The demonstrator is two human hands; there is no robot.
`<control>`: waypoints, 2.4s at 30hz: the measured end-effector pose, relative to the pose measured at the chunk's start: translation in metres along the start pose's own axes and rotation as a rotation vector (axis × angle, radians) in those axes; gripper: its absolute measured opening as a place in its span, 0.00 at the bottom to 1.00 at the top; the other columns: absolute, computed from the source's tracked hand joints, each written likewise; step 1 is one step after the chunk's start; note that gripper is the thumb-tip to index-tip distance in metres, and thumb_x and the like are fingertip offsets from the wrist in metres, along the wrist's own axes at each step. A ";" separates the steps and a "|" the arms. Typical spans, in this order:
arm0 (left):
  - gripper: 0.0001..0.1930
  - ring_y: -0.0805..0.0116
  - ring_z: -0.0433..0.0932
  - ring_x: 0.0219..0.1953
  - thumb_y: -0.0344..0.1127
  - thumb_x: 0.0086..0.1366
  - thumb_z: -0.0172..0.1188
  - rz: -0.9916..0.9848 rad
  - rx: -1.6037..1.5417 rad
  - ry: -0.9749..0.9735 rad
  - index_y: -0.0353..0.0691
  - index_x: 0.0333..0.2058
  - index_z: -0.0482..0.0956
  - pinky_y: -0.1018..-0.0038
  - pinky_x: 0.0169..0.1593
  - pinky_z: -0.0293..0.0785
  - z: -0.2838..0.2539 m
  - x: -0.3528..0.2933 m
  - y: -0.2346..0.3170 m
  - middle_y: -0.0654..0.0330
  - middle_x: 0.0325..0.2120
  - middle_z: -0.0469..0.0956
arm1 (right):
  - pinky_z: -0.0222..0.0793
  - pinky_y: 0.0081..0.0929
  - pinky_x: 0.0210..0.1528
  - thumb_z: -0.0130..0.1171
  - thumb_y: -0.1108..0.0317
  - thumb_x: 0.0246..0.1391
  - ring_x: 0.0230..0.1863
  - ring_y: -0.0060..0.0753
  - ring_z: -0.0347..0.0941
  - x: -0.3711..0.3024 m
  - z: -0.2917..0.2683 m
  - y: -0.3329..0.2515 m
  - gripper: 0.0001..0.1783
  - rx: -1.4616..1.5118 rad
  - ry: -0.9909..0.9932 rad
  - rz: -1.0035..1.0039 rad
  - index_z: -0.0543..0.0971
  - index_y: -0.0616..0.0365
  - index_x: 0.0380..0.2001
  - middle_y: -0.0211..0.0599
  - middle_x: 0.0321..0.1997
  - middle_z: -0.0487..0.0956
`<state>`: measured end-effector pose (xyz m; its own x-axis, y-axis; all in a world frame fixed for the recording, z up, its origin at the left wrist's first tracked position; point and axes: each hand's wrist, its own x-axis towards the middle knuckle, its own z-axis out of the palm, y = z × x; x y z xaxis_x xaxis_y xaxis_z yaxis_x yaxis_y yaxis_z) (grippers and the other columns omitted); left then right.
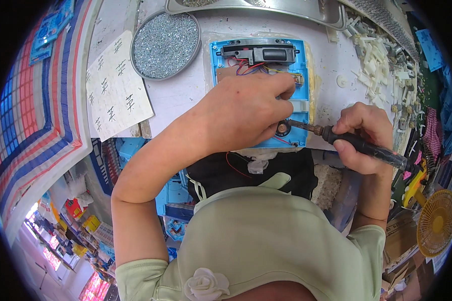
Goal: Soldering components onto a circuit board and assembling a plastic device housing.
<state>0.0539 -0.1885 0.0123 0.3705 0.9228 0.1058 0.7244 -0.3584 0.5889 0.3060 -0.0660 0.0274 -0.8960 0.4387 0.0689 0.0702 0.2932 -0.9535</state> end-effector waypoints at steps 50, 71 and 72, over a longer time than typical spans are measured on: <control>0.13 0.68 0.78 0.33 0.17 0.55 0.65 -0.131 -0.071 0.556 0.36 0.40 0.84 0.75 0.33 0.77 0.015 -0.038 0.013 0.54 0.40 0.76 | 0.68 0.26 0.32 0.71 0.73 0.49 0.29 0.28 0.73 0.002 0.041 -0.004 0.07 -0.374 0.630 0.170 0.84 0.61 0.33 0.35 0.29 0.80; 0.17 0.62 0.72 0.43 0.33 0.48 0.68 -0.092 0.290 0.489 0.47 0.40 0.88 0.58 0.53 0.58 0.017 -0.003 0.000 0.64 0.36 0.74 | 0.77 0.43 0.34 0.64 0.64 0.47 0.29 0.50 0.80 0.068 0.042 -0.013 0.10 -0.831 0.170 0.285 0.79 0.59 0.22 0.45 0.24 0.80; 0.17 0.62 0.72 0.43 0.33 0.48 0.68 -0.088 0.291 0.491 0.47 0.40 0.88 0.58 0.53 0.58 0.018 -0.002 0.000 0.64 0.36 0.74 | 0.77 0.43 0.34 0.64 0.64 0.47 0.29 0.50 0.81 0.068 0.047 -0.013 0.10 -0.973 0.174 0.202 0.79 0.59 0.22 0.45 0.24 0.80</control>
<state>0.0629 -0.1931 -0.0023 0.0389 0.8834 0.4671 0.8961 -0.2376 0.3749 0.2237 -0.0800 0.0303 -0.7569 0.6518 0.0482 0.6105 0.7314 -0.3038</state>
